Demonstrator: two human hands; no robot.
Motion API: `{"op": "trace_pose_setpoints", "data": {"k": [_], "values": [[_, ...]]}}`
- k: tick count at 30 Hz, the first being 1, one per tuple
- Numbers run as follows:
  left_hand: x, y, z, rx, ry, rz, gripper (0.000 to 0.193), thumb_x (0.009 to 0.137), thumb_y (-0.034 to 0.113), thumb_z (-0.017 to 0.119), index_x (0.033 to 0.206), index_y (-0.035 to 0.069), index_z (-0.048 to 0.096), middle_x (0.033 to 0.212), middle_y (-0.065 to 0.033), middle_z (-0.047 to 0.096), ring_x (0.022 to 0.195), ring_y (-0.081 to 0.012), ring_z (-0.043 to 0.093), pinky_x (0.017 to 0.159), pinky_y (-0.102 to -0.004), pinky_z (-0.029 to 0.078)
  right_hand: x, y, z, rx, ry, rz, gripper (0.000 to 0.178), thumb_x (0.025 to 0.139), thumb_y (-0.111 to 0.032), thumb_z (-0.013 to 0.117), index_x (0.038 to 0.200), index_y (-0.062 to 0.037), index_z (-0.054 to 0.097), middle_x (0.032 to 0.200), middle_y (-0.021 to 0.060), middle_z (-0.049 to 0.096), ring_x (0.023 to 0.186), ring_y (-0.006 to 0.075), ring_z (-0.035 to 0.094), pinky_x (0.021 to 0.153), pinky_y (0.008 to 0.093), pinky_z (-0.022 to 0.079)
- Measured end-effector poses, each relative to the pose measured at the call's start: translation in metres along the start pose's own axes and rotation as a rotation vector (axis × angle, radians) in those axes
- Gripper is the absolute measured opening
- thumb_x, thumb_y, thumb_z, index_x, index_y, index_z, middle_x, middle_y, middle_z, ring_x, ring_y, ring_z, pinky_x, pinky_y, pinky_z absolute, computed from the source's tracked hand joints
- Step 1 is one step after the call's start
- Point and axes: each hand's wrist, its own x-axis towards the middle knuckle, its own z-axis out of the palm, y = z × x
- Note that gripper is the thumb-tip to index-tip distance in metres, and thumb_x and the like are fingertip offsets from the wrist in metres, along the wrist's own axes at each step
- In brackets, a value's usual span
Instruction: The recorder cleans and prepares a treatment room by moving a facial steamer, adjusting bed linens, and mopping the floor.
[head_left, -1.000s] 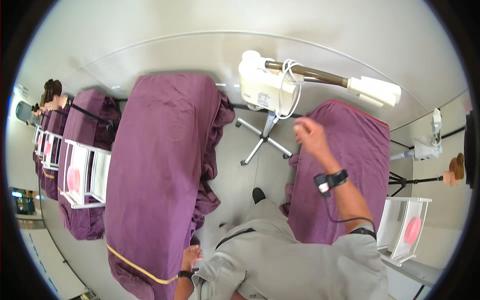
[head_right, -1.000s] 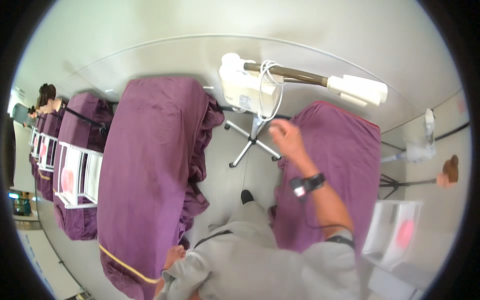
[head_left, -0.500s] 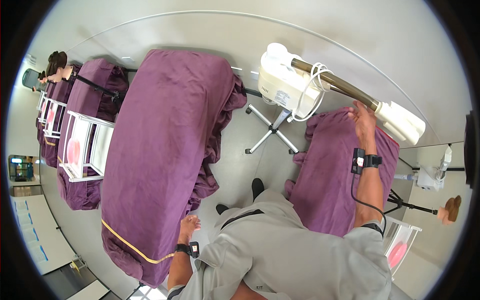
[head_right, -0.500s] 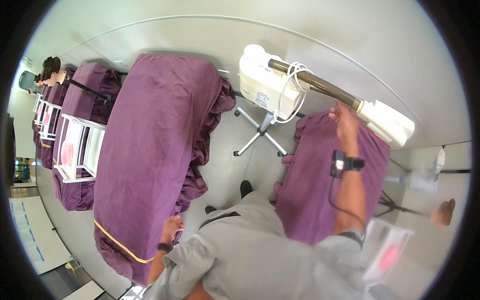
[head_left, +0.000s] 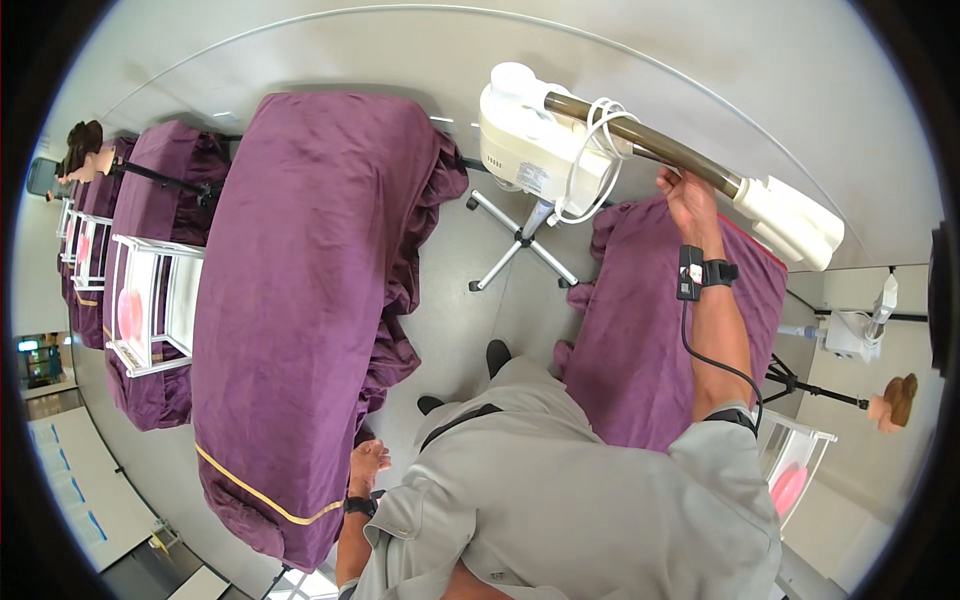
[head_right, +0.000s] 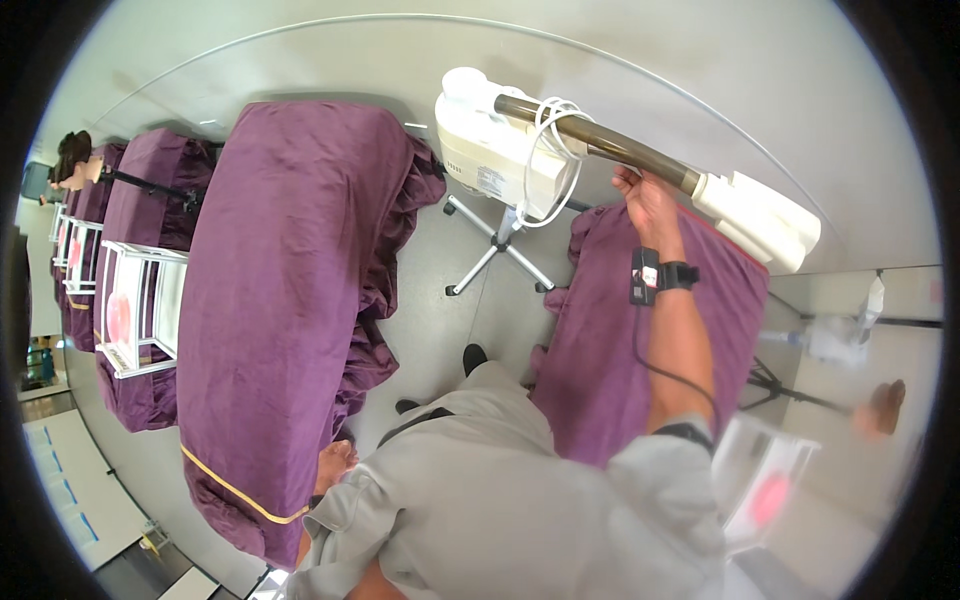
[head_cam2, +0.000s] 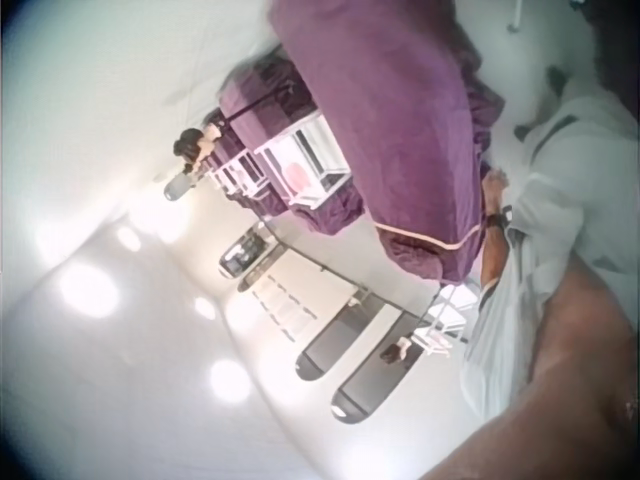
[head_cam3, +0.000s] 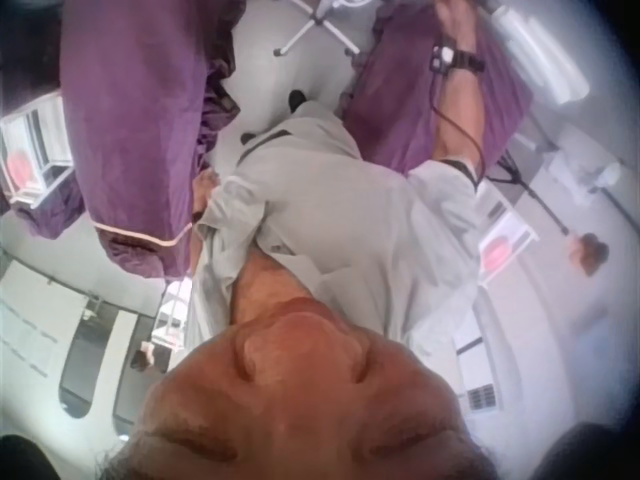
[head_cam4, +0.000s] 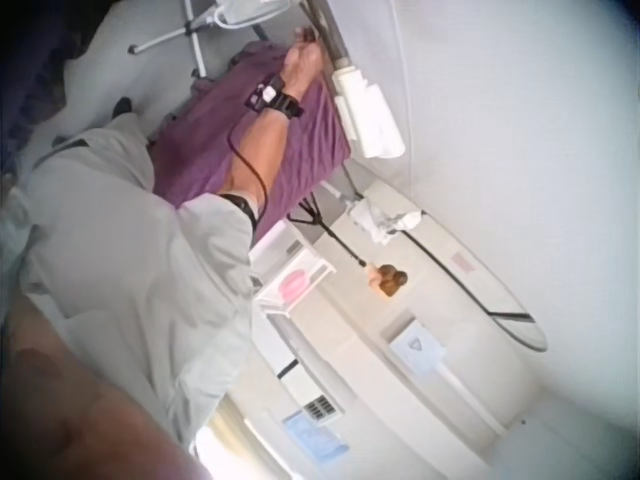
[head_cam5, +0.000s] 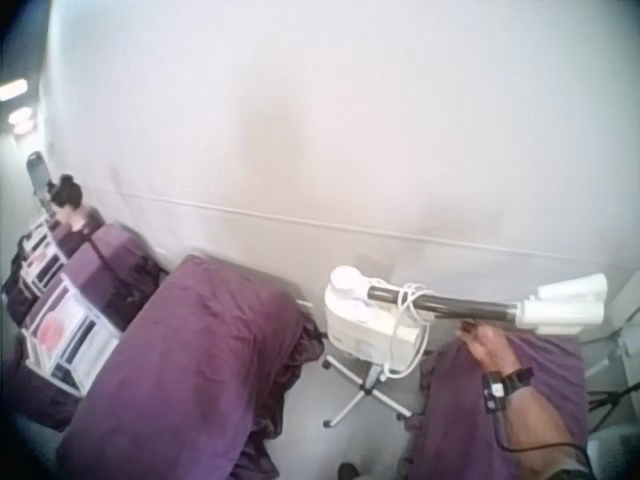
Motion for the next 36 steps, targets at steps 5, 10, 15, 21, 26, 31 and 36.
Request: {"op": "trace_pose_setpoints", "data": {"k": [5,10,15,21,26,31,36], "values": [[-0.004,0.020,0.011,0.053,0.049,0.038,0.031,0.094,0.025,0.060,0.103,-0.004,0.064,0.088,-0.0133,0.068,0.066,-0.0187,0.065,0.059,-0.0313,0.058,0.004,0.001,-0.003,-0.014,-0.021,-0.009,0.025,0.089,-0.026,0.071,0.103,-0.0075,0.063,0.091,0.0072,0.067,0.078,0.0228,0.065,0.066,0.0338,0.056],[-0.005,0.035,0.017,0.019,0.018,0.109,0.030,0.094,0.025,0.061,0.103,-0.003,0.064,0.087,-0.0123,0.068,0.067,-0.0184,0.065,0.059,-0.0308,0.057,0.008,0.008,0.002,0.084,-0.188,0.013,0.025,0.089,-0.027,0.071,0.099,-0.0057,0.065,0.086,0.0087,0.068,0.079,0.0220,0.066,0.067,0.0340,0.056],[-0.005,0.025,0.019,0.014,0.000,0.113,0.029,0.093,0.026,0.062,0.100,-0.002,0.065,0.086,-0.0109,0.067,0.067,-0.0180,0.065,0.060,-0.0303,0.057,-0.010,0.019,0.031,0.076,0.045,-0.057,0.019,0.093,-0.021,0.065,0.103,-0.0050,0.063,0.085,0.0084,0.068,0.065,0.0194,0.067,0.057,0.0305,0.059],[-0.006,0.009,0.018,0.011,-0.006,0.110,0.029,0.093,0.027,0.062,0.098,-0.001,0.065,0.085,-0.0100,0.067,0.068,-0.0179,0.065,0.060,-0.0310,0.057,-0.029,0.018,0.058,0.117,0.120,-0.097,0.017,0.092,-0.020,0.067,0.099,-0.0056,0.062,0.084,0.0094,0.067,0.067,0.0215,0.066,0.059,0.0323,0.058],[-0.009,0.000,0.025,0.022,-0.009,0.063,0.029,0.093,0.027,0.061,0.098,-0.002,0.065,0.086,-0.0112,0.068,0.069,-0.0190,0.065,0.061,-0.0318,0.057,-0.043,0.019,0.075,0.113,0.209,-0.092,0.014,0.094,-0.017,0.064,0.101,-0.0056,0.059,0.084,0.0098,0.065,0.066,0.0220,0.066,0.058,0.0323,0.058],[-0.030,0.014,0.043,0.047,-0.014,0.088,0.030,0.092,0.026,0.060,0.099,-0.003,0.064,0.087,-0.0124,0.068,0.071,-0.0198,0.066,0.063,-0.0331,0.058,-0.059,0.015,0.095,0.157,0.287,-0.068,0.012,0.095,-0.015,0.060,0.101,-0.0057,0.063,0.084,0.0088,0.068,0.065,0.0186,0.067,0.059,0.0299,0.059],[-0.031,0.029,0.047,0.076,-0.049,0.102,0.032,0.092,0.026,0.060,0.103,-0.004,0.064,0.086,-0.0121,0.068,0.069,-0.0192,0.066,0.061,-0.0315,0.057,-0.064,0.030,0.090,0.223,0.237,-0.080,0.013,0.097,-0.016,0.057,0.107,-0.0079,0.059,0.091,0.0087,0.068,0.070,0.0192,0.068,0.061,0.0299,0.059]]}}
